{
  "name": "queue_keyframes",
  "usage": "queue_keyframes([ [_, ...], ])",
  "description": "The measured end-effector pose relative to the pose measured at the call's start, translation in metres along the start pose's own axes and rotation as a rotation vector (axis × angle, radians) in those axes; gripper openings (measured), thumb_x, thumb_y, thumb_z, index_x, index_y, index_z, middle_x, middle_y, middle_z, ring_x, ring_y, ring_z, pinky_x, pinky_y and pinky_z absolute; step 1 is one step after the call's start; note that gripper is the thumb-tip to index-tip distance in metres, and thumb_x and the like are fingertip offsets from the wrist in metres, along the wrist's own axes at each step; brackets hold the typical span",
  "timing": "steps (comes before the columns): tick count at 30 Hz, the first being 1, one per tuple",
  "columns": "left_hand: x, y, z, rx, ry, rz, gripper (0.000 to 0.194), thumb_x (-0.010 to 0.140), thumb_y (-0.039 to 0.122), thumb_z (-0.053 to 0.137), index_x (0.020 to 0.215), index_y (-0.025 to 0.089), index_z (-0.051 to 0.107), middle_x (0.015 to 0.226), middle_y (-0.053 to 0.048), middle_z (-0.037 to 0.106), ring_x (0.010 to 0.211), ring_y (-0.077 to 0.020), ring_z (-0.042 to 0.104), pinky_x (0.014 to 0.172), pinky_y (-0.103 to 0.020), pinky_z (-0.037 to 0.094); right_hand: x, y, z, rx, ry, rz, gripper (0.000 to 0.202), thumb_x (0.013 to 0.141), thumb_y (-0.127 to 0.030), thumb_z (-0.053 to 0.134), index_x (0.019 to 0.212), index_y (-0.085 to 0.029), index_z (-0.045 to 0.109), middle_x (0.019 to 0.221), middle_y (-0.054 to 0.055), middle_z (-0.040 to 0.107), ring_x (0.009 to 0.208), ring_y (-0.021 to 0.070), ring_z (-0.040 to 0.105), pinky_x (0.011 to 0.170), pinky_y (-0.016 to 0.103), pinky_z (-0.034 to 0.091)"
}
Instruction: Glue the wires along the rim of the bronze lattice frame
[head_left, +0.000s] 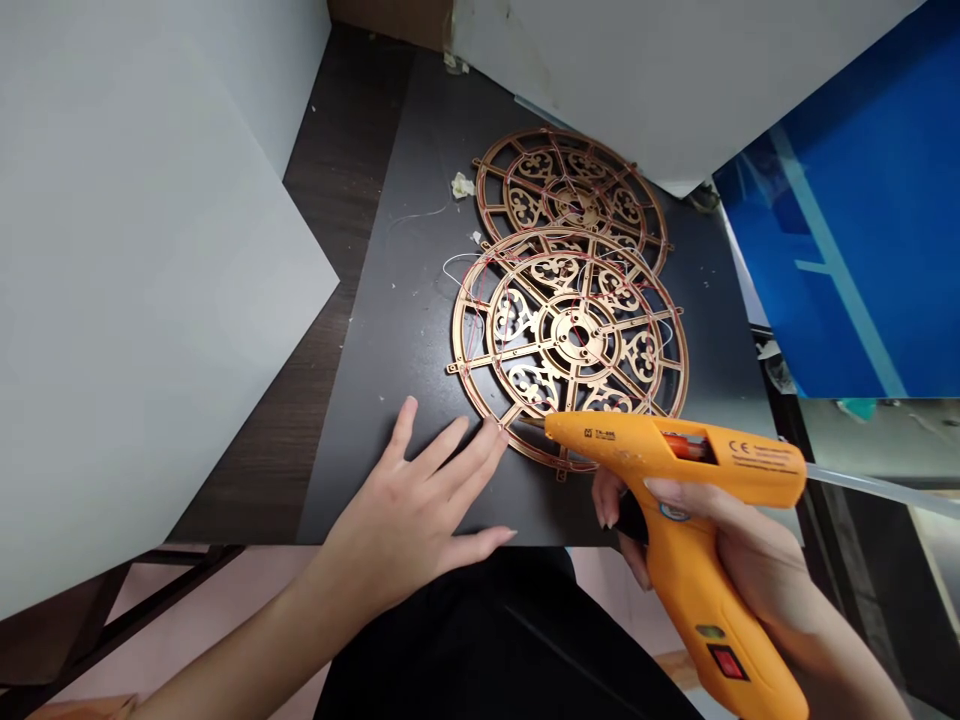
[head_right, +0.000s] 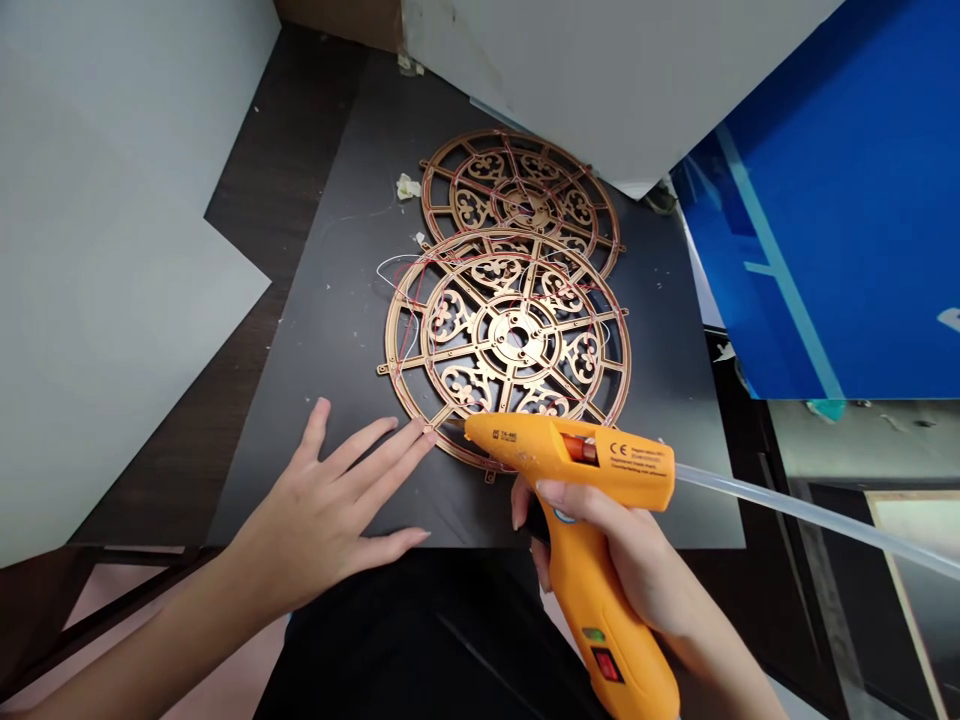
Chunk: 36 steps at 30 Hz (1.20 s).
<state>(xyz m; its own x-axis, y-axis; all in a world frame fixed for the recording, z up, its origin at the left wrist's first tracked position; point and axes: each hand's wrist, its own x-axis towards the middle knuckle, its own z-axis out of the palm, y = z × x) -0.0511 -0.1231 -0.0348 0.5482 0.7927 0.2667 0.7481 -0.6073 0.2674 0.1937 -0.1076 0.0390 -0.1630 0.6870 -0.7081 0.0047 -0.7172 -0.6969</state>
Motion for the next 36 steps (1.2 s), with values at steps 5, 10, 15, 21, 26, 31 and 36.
queue_keyframes([
  [5,0.0,0.0,0.001,0.0,0.005,0.004,0.058,0.097,0.052,0.042,0.141,0.015,0.048,0.141,-0.007,0.057,0.121,-0.0239,0.055,0.122,-0.057,0.002,-0.001,-0.002,0.003,0.02,0.018,0.083,0.025,0.081,-0.044,0.062,0.075,-0.02,0.068,0.074,0.003,0.062,0.053,0.0148,0.057,0.046,0.026,0.044],
  [10,0.0,-0.001,0.001,-0.001,0.007,0.006,0.057,0.098,0.051,0.04,0.14,0.015,0.05,0.14,-0.007,0.057,0.121,-0.0237,0.054,0.122,-0.056,0.002,0.0,-0.006,0.009,-0.004,0.017,0.139,0.026,0.077,-0.048,0.064,0.08,-0.022,0.069,0.078,0.003,0.064,0.055,0.0151,0.056,0.049,0.027,0.045],
  [15,0.0,-0.001,0.0,-0.011,0.002,0.002,0.056,0.099,0.051,0.038,0.139,0.014,0.051,0.141,-0.006,0.057,0.122,-0.0229,0.054,0.122,-0.054,-0.003,0.002,-0.007,0.012,0.014,0.047,0.151,0.025,0.076,-0.047,0.066,0.079,-0.023,0.068,0.074,0.002,0.067,0.053,0.0141,0.057,0.049,0.026,0.044],
  [21,0.0,-0.001,0.001,-0.012,0.009,0.01,0.058,0.098,0.053,0.039,0.139,0.012,0.05,0.142,-0.004,0.056,0.123,-0.0212,0.051,0.122,-0.05,-0.009,0.005,-0.002,0.003,-0.028,-0.018,0.153,0.027,0.08,-0.047,0.063,0.083,-0.021,0.068,0.075,0.003,0.067,0.054,0.0145,0.058,0.05,0.025,0.047],
  [26,0.001,-0.002,0.002,0.003,-0.003,0.008,0.059,0.098,0.053,0.039,0.139,0.012,0.05,0.143,-0.003,0.055,0.124,-0.0205,0.05,0.122,-0.049,-0.01,0.005,0.003,0.0,-0.086,-0.035,0.132,0.032,0.084,-0.048,0.057,0.076,-0.018,0.066,0.07,0.004,0.066,0.05,0.0148,0.057,0.047,0.026,0.044],
  [31,0.0,-0.002,0.002,-0.003,0.005,0.009,0.059,0.097,0.054,0.041,0.139,0.013,0.05,0.143,-0.003,0.055,0.124,-0.0209,0.051,0.122,-0.049,-0.009,0.003,-0.003,0.005,-0.043,-0.016,0.164,0.028,0.081,-0.049,0.062,0.08,-0.021,0.065,0.062,0.002,0.063,0.053,0.0159,0.058,0.049,0.026,0.044],
  [36,-0.002,-0.002,0.001,-0.007,0.006,0.01,0.06,0.097,0.054,0.04,0.14,0.013,0.049,0.143,-0.003,0.055,0.124,-0.0209,0.051,0.122,-0.049,-0.009,0.004,-0.005,0.006,-0.071,-0.038,0.158,0.03,0.081,-0.049,0.063,0.083,-0.02,0.065,0.054,0.001,0.059,0.053,0.0168,0.057,0.049,0.026,0.044],
])
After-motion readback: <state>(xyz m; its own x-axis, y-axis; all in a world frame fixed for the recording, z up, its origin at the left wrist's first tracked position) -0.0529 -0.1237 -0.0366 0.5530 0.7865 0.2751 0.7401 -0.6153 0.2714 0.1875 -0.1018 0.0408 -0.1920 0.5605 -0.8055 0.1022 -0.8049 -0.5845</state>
